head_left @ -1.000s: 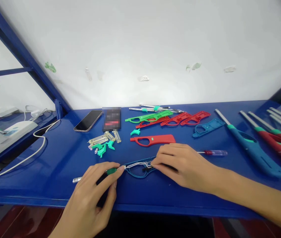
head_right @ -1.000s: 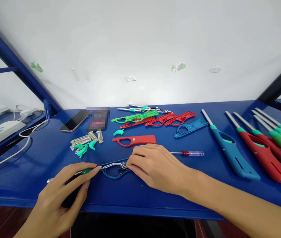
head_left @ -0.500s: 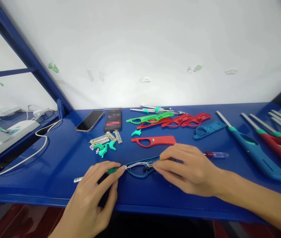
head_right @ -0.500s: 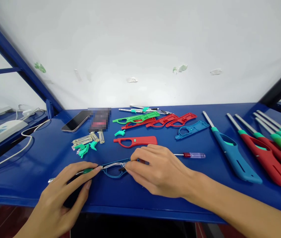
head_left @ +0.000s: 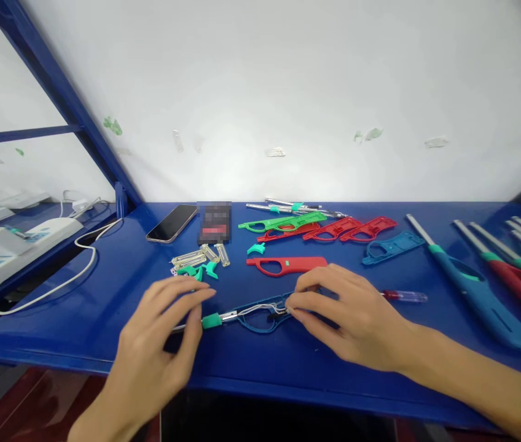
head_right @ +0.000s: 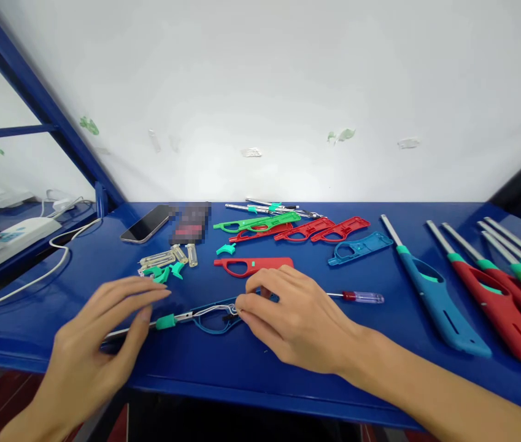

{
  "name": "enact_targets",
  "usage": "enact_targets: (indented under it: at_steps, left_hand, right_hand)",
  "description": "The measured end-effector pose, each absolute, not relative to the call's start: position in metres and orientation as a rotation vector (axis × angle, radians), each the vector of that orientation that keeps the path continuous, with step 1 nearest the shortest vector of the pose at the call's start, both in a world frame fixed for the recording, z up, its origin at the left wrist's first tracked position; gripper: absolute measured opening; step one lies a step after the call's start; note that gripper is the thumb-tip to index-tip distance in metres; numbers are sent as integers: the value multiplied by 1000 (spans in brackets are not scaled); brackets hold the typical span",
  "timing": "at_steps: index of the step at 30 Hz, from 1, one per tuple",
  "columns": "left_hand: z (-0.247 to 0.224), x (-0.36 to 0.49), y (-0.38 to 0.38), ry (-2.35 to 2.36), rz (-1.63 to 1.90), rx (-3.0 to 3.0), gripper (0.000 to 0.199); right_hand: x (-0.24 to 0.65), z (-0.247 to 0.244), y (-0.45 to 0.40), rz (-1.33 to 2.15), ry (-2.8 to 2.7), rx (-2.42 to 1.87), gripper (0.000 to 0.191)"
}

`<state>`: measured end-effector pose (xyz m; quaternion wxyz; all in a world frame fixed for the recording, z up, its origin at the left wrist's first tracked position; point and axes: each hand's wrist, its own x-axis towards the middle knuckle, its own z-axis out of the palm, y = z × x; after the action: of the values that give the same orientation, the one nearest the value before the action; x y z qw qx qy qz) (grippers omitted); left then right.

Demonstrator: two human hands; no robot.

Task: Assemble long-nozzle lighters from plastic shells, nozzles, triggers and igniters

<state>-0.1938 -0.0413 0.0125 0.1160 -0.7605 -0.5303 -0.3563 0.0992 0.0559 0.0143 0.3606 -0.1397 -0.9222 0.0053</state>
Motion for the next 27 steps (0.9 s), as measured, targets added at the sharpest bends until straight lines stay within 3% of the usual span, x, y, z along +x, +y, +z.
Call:
enact_targets:
  at_steps: [3, 8, 27]
  left_hand:
    - [22, -209, -22, -1628, -1001, -2027, 18]
    - [23, -236, -9, -1710, -1055, -1830, 21]
    - [13, -244, -11, -1911, -998, -2036, 31]
  right_hand:
    - [99, 15, 55, 42, -2387, -357, 10]
    - [99, 15, 55, 41, -2394, -375, 10]
    - [88, 5, 54, 156, -2519, -547, 16]
